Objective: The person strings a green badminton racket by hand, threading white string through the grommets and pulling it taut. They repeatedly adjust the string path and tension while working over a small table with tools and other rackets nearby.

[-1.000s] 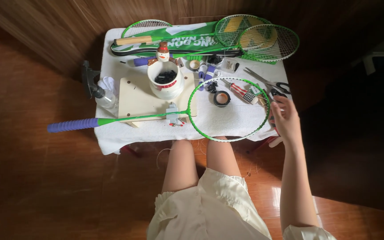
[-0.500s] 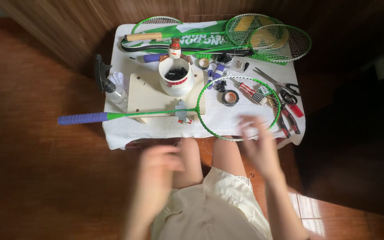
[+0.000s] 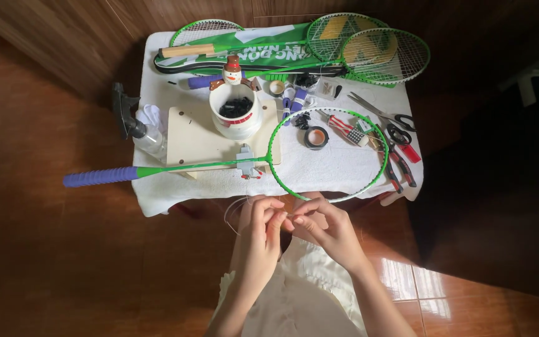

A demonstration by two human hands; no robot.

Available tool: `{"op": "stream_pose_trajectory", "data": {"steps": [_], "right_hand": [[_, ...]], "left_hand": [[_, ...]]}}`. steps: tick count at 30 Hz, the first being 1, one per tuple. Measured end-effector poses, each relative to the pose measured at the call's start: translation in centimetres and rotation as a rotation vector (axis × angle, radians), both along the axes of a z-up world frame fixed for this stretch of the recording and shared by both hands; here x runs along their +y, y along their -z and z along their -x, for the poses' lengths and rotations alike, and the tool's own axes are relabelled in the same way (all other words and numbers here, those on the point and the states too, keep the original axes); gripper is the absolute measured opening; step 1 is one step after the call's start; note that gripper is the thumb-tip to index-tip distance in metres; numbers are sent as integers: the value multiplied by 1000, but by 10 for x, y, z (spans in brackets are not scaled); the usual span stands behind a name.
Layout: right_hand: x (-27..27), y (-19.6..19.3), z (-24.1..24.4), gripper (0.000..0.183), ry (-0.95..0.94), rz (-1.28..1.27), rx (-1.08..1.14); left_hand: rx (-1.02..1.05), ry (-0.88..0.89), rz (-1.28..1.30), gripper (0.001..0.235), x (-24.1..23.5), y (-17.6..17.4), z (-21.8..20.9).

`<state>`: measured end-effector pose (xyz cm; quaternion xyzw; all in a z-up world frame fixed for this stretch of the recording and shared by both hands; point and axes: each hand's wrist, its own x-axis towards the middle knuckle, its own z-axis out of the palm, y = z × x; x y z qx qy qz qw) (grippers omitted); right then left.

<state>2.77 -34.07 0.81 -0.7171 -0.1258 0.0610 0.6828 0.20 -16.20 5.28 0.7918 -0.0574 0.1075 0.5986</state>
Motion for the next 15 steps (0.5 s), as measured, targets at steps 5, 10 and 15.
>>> {"op": "stream_pose_trajectory", "data": {"steps": [5,10,15], "right_hand": [[5,-10,-12,16,-9,250,-79],[2,-28,-80,22,62,414,-278],[29,-15,-188,23,187,675,-396]], "left_hand": [[66,28,-2,10,6,9,-7],[-18,-115,-205,18,43,27,-55],[-254,-320,-647,33,65,-5,-123]]}}
